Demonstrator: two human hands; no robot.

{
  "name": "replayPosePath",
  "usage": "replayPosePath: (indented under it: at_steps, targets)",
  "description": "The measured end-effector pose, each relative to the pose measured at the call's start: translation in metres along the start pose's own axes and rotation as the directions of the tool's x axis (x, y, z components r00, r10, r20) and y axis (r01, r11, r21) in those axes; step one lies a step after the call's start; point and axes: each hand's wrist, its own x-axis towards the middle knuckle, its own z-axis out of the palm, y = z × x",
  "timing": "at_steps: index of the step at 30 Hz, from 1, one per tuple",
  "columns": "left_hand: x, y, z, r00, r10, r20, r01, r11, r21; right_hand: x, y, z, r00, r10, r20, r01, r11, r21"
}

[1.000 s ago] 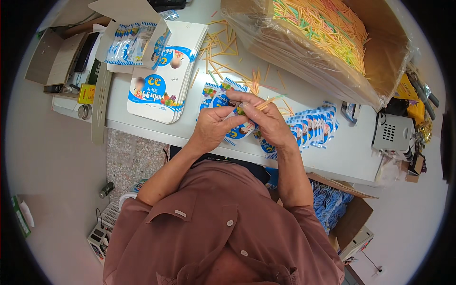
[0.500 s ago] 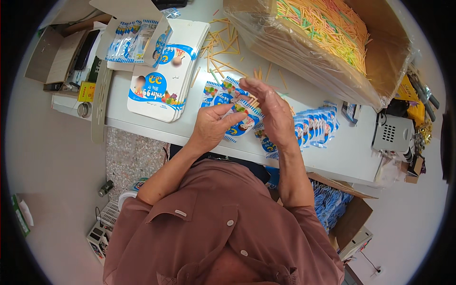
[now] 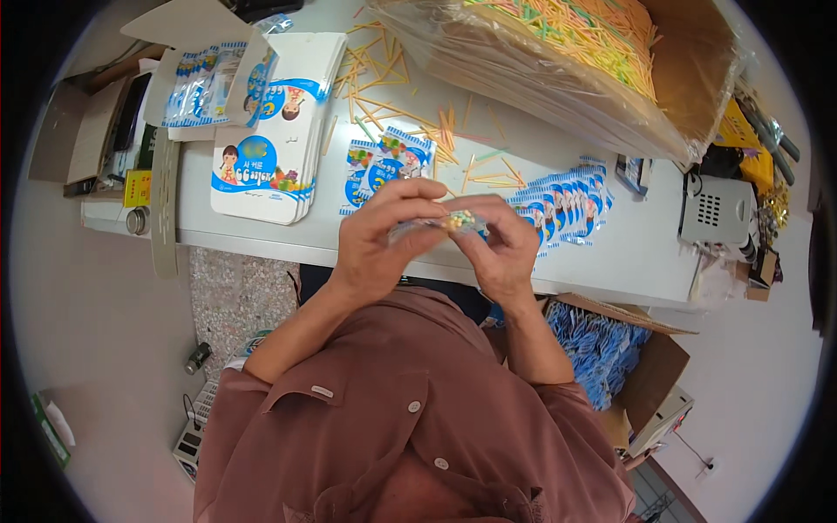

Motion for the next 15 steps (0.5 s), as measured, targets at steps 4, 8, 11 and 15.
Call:
replayPosePath:
  at_steps: [4, 8, 11, 15]
  targets:
    - [-0.033, 0.007, -0.001, 0.947, -0.313, 0.066, 0.303, 0.944, 0.135, -0.035, -0.003, -0.004, 0.998, 0.058, -0.009, -0.059, 0.991, -0.124]
    - [-0.048, -0.006, 0.019, 0.751, -0.651, 0.110, 0.651, 0.758, 0.046, -0.053, -0.001, -0.015, 0.919, 0.388, 0.068, -0.366, 0.905, -0.217]
    - [-0.037, -0.011, 0.030, 0.766, -0.603, 0.221, 0.433, 0.739, 0.516, -0.053, 0.002, -0.029, 0.883, 0.465, -0.058, -0.468, 0.868, -0.166]
    - [-0.033, -0.027, 0.054, 0.777, -0.569, 0.270, 0.305, 0.715, 0.629, -0.048, 0.010, -0.041, 0.950, 0.292, -0.109, -0.289, 0.696, -0.657]
